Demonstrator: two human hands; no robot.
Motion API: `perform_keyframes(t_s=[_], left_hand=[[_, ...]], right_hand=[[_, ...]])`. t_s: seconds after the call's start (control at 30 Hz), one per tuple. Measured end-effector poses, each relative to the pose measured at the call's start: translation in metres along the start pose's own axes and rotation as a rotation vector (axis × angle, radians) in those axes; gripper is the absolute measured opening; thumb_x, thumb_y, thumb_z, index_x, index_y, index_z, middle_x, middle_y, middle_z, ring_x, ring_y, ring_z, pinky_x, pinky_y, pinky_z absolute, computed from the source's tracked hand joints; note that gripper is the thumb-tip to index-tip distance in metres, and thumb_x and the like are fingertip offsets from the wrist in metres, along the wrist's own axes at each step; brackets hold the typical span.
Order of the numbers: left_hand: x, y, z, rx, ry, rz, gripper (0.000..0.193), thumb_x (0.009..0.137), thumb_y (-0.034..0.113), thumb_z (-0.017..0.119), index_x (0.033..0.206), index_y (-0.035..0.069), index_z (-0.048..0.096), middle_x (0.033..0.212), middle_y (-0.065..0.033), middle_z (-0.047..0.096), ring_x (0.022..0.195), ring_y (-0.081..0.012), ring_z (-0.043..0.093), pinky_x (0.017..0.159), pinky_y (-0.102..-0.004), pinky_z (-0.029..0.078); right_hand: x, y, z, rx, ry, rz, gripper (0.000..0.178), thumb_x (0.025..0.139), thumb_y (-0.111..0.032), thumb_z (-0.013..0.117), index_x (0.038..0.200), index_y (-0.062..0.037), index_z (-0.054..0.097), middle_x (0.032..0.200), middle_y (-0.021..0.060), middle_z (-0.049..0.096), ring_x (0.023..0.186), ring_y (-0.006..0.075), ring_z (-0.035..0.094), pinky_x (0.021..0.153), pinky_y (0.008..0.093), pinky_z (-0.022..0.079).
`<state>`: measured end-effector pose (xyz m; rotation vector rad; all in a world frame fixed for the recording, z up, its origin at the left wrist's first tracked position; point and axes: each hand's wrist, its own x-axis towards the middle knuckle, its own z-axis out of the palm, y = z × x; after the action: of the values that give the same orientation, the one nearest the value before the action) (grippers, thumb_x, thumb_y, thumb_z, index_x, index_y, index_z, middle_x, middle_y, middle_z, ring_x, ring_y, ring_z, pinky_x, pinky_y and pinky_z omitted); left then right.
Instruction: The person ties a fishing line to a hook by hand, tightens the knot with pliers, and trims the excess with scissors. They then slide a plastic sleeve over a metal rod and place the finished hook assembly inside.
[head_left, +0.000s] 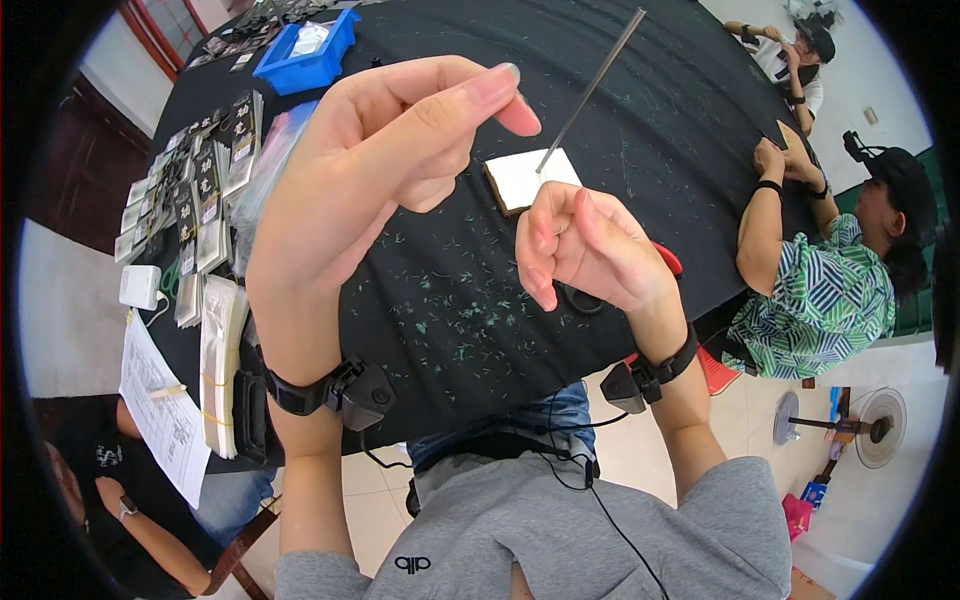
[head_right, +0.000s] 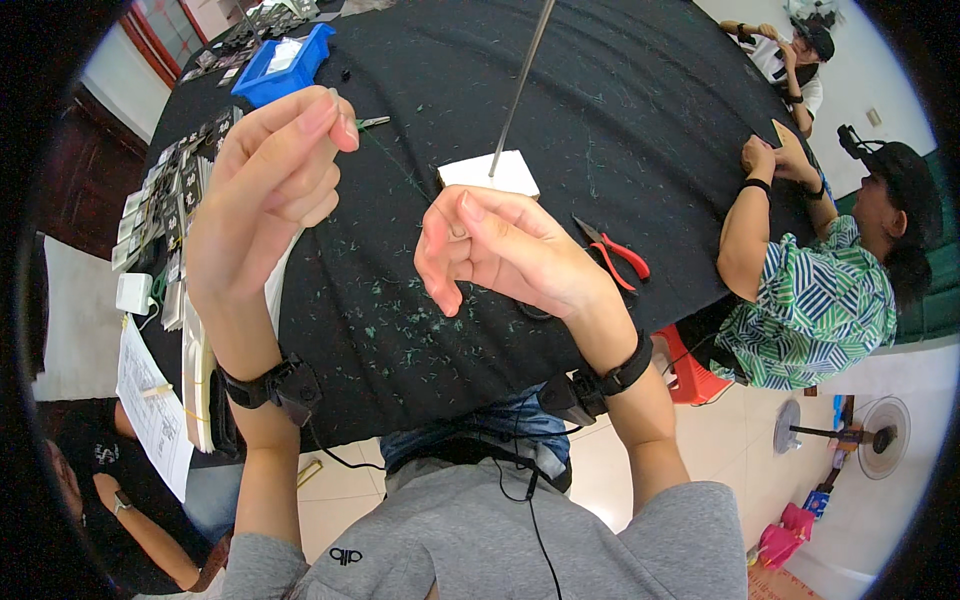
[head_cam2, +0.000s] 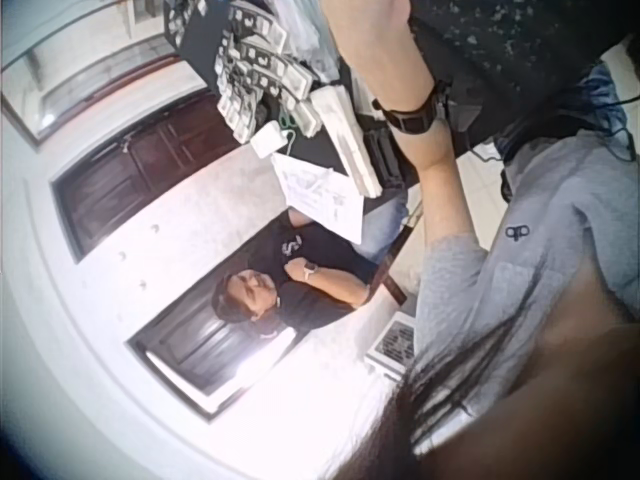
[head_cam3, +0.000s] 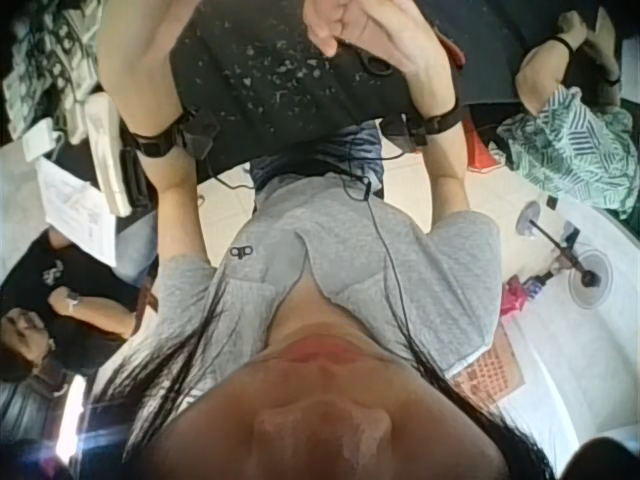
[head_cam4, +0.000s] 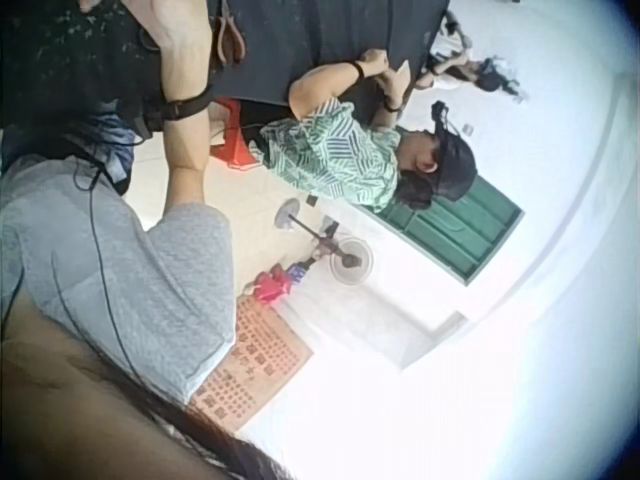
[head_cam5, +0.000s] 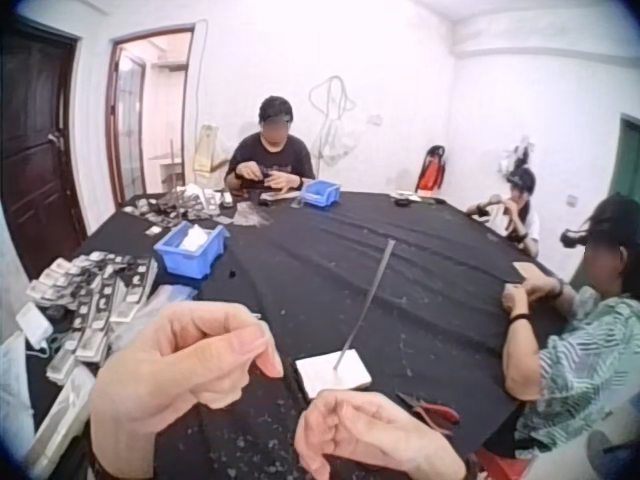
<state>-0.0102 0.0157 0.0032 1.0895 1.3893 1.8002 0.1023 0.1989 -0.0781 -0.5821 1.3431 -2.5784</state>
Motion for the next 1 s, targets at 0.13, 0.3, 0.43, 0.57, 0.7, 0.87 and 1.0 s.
perform_keyframes(t_s=[0.13, 0.3, 0.43, 0.57, 0.7, 0.87, 1.0], left_hand=[[-0.002, 0.003, -0.005, -0.025, -0.006, 0.0, 0.023, 0.1, 0.021, 0.045, 0.093, 0.001, 0.056, 0.054, 0.0116, 0.026, 0.044, 0.0023, 0.02, 0.043, -0.0189, 0.016], [-0.003, 0.005, -0.007, -0.031, 0.017, -0.006, 0.023, 0.1, 0.02, 0.045, 0.095, 0.001, 0.055, 0.054, 0.0116, 0.025, 0.044, 0.0024, 0.019, 0.042, -0.0188, 0.015], [-0.004, 0.007, -0.008, -0.008, 0.017, 0.008, 0.023, 0.1, 0.02, 0.044, 0.096, 0.0, 0.054, 0.055, 0.0116, 0.024, 0.043, 0.0025, 0.019, 0.042, -0.0188, 0.015], [-0.004, 0.007, -0.009, -0.015, 0.022, 0.007, 0.023, 0.1, 0.02, 0.044, 0.096, 0.0, 0.054, 0.054, 0.0116, 0.024, 0.043, 0.0025, 0.019, 0.043, -0.0185, 0.016], [-0.004, 0.008, -0.009, -0.005, 0.019, 0.022, 0.023, 0.1, 0.02, 0.044, 0.097, 0.0, 0.054, 0.055, 0.0117, 0.024, 0.044, 0.0025, 0.019, 0.043, -0.0184, 0.016], [-0.004, 0.007, -0.013, 0.012, 0.034, 0.03, 0.023, 0.1, 0.019, 0.044, 0.098, -0.001, 0.055, 0.055, 0.0114, 0.024, 0.044, 0.0024, 0.019, 0.044, -0.0185, 0.016], [-0.003, 0.005, -0.014, 0.014, 0.061, 0.049, 0.023, 0.1, 0.019, 0.044, 0.099, -0.001, 0.056, 0.056, 0.0104, 0.023, 0.046, 0.0019, 0.019, 0.044, -0.0189, 0.016]], right_hand=[[0.001, 0.0, 0.004, 0.004, 0.057, 0.004, 0.037, 0.101, -0.032, 0.039, 0.101, 0.0012, 0.055, 0.082, 0.0134, 0.062, 0.069, 0.0186, 0.061, 0.065, 0.0297, 0.05], [-0.001, -0.002, 0.006, -0.051, 0.086, 0.01, 0.038, 0.101, -0.028, 0.04, 0.108, 0.005, 0.056, 0.084, 0.0155, 0.064, 0.072, 0.0189, 0.063, 0.067, 0.0307, 0.051], [0.0, 0.0, 0.006, -0.049, 0.132, -0.032, 0.034, 0.1, -0.022, 0.043, 0.114, 0.0062, 0.055, 0.086, 0.0167, 0.066, 0.073, 0.0197, 0.064, 0.069, 0.0308, 0.052], [0.0, 0.001, 0.006, -0.105, 0.186, -0.032, 0.031, 0.099, -0.018, 0.046, 0.116, 0.0058, 0.055, 0.087, 0.0169, 0.066, 0.075, 0.0209, 0.066, 0.07, 0.0306, 0.052], [0.001, -0.003, 0.014, -0.126, 0.249, -0.045, 0.028, 0.097, -0.015, 0.05, 0.115, 0.0056, 0.056, 0.098, 0.0208, 0.067, 0.083, 0.0244, 0.068, 0.07, 0.0303, 0.053], [-0.003, -0.002, 0.017, -0.181, 0.318, 0.008, 0.027, 0.094, -0.014, 0.054, 0.11, 0.0061, 0.061, 0.102, 0.023, 0.067, 0.084, 0.0265, 0.07, 0.061, 0.0273, 0.055], [-0.003, 0.004, 0.02, -0.214, 0.439, -0.148, 0.028, 0.094, -0.012, 0.055, 0.116, 0.0053, 0.06, 0.099, 0.022, 0.067, 0.082, 0.0262, 0.07, 0.058, 0.0255, 0.055]])
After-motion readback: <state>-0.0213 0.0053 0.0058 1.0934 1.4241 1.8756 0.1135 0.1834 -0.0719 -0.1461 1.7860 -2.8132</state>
